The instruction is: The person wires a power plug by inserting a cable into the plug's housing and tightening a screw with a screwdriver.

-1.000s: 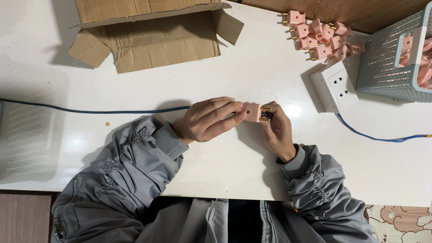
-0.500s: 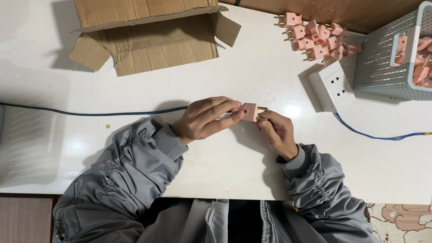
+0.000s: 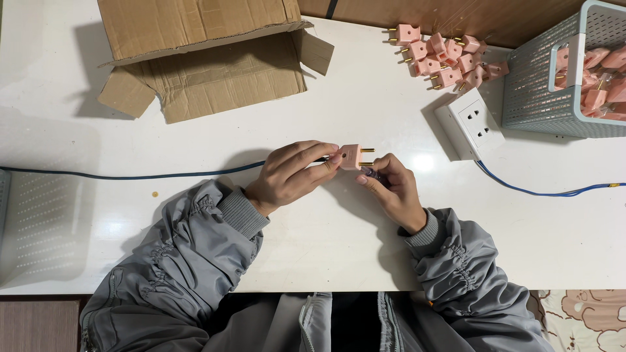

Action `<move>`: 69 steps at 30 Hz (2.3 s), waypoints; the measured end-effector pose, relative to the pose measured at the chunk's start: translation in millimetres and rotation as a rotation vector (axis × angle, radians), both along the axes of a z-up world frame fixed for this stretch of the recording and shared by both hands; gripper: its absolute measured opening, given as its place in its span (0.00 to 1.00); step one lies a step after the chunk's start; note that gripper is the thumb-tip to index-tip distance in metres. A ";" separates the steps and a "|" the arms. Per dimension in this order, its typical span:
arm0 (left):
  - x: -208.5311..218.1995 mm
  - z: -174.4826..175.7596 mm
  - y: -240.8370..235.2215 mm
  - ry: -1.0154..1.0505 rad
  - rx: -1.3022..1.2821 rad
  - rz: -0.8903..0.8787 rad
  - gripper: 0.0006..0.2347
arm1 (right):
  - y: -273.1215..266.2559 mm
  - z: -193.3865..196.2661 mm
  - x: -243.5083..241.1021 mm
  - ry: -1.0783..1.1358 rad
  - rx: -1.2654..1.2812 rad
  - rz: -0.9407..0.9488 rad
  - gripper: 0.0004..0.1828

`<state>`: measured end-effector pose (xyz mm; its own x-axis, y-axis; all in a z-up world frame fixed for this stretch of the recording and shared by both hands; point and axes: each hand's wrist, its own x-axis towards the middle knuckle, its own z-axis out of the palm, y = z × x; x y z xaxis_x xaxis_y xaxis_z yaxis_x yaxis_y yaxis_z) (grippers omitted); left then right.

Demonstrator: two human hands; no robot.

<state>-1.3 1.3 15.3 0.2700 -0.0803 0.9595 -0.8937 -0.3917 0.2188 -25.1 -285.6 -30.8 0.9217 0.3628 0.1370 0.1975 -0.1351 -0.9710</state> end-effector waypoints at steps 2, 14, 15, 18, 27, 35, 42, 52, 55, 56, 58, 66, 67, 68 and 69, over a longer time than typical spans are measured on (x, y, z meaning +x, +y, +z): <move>-1.3 0.5 -2.5 0.006 -0.014 0.001 0.05 | 7.9 11.8 -1.0 -0.002 -0.005 -0.024 0.08; -1.5 6.0 -3.0 0.075 -0.042 0.003 0.05 | 15.6 20.2 -6.6 0.093 -0.041 0.019 0.13; -1.5 7.1 -3.4 0.111 -0.048 0.003 0.05 | 15.7 22.6 -6.0 0.109 -0.056 0.009 0.13; 4.1 1.8 -4.6 0.176 -0.079 0.048 0.07 | 23.0 40.9 4.3 0.030 -0.115 -0.022 0.12; 7.5 -14.4 -0.1 0.453 -0.114 0.118 0.09 | 7.7 46.5 24.7 -0.451 -0.319 -0.111 0.12; 3.0 -8.4 2.0 0.490 -0.030 0.169 0.08 | 32.9 176.9 -20.0 -0.337 0.484 0.262 0.12; -1.4 -0.7 3.3 0.520 0.044 0.133 0.06 | 110.8 260.2 -93.7 -0.299 0.700 -0.234 0.25; -0.9 -12.9 2.6 0.553 0.059 0.145 0.08 | 80.0 244.8 -96.4 -0.299 0.670 -0.008 0.13; -1.3 -13.0 2.9 0.556 0.048 0.132 0.08 | 78.8 243.1 -97.9 -0.317 0.678 -0.003 0.14; -1.4 -12.5 2.8 0.556 0.050 0.136 0.08 | 78.9 243.9 -98.9 -0.309 0.649 -0.028 0.14; -1.1 -11.9 3.1 0.555 0.054 0.141 0.08 | 78.6 243.5 -99.3 -0.303 0.620 -0.053 0.14; -1.1 -13.2 2.4 0.555 0.051 0.136 0.08 | 72.7 242.7 -100.5 -0.317 0.599 -0.029 0.16; -1.1 -13.4 2.6 0.555 0.052 0.138 0.08 | 74.5 239.1 -99.4 -0.317 0.600 -0.027 0.16; -1.0 -13.6 2.6 0.555 0.052 0.139 0.08 | 76.2 235.5 -98.2 -0.349 0.660 -0.025 0.19; -0.8 -14.0 2.2 0.556 0.052 0.140 0.08 | 77.8 231.9 -97.1 -0.380 0.718 -0.024 0.22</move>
<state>-2.1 3.6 1.3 0.7444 -0.0512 0.6658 -0.5888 -0.5207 0.6182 -122.2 -207.8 201.1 0.7717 0.0478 0.6342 0.5365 0.4866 -0.6895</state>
